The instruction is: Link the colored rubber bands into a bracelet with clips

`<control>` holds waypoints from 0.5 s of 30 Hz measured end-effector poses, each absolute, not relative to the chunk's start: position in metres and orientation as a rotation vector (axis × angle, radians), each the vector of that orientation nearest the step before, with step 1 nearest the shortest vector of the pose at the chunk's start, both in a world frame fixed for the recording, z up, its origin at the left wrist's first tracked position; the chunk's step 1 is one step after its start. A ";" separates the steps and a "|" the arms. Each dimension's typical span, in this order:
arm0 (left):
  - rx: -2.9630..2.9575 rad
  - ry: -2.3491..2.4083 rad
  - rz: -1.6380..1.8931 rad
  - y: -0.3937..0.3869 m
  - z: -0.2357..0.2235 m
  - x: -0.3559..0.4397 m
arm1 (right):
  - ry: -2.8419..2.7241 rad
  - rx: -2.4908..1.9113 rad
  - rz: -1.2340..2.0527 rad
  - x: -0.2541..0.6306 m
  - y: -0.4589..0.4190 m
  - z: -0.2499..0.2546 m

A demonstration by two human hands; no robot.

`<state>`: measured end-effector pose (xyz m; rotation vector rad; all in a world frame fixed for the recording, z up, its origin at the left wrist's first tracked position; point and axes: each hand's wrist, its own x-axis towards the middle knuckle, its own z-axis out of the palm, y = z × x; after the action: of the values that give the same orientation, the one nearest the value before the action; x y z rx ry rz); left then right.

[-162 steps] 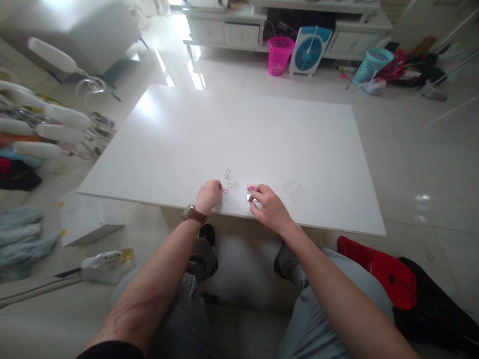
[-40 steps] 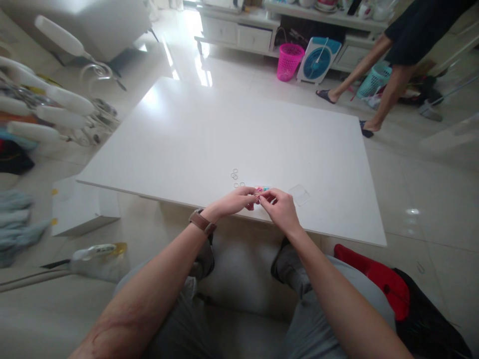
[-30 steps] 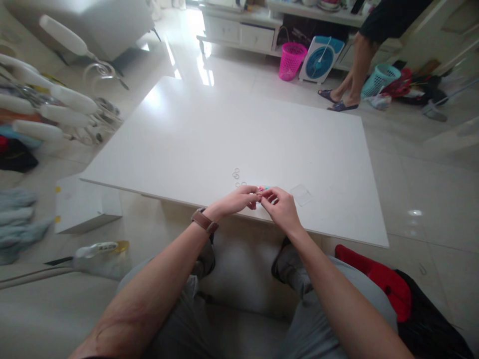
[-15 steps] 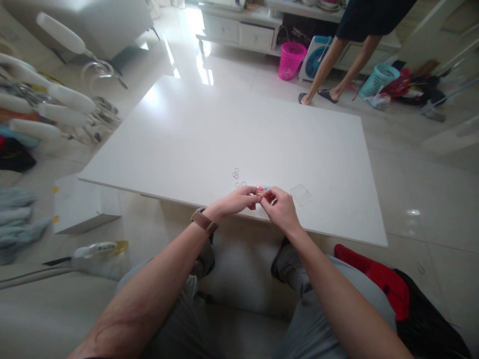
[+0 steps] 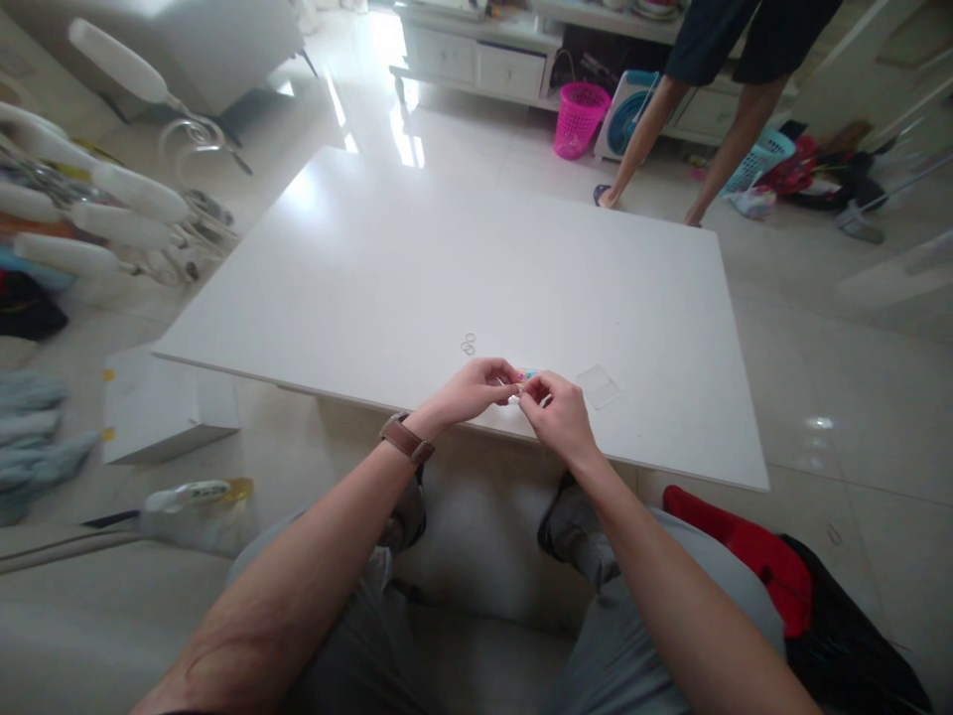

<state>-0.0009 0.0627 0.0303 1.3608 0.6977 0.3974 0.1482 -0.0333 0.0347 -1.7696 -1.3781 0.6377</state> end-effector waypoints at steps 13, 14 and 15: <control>1.565 0.780 0.523 0.062 0.030 -0.001 | -1.333 -1.807 0.613 0.148 -0.032 0.035; 1.576 0.786 0.530 0.062 0.030 -0.001 | -1.331 -1.805 0.615 0.148 -0.032 0.035; 1.588 0.792 0.534 0.062 0.029 -0.001 | -1.330 -1.803 0.617 0.148 -0.032 0.035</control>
<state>-0.0013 0.0621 0.0294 1.5876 0.7918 0.5343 0.1480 -0.0321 0.0346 -1.8028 -1.3300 0.6171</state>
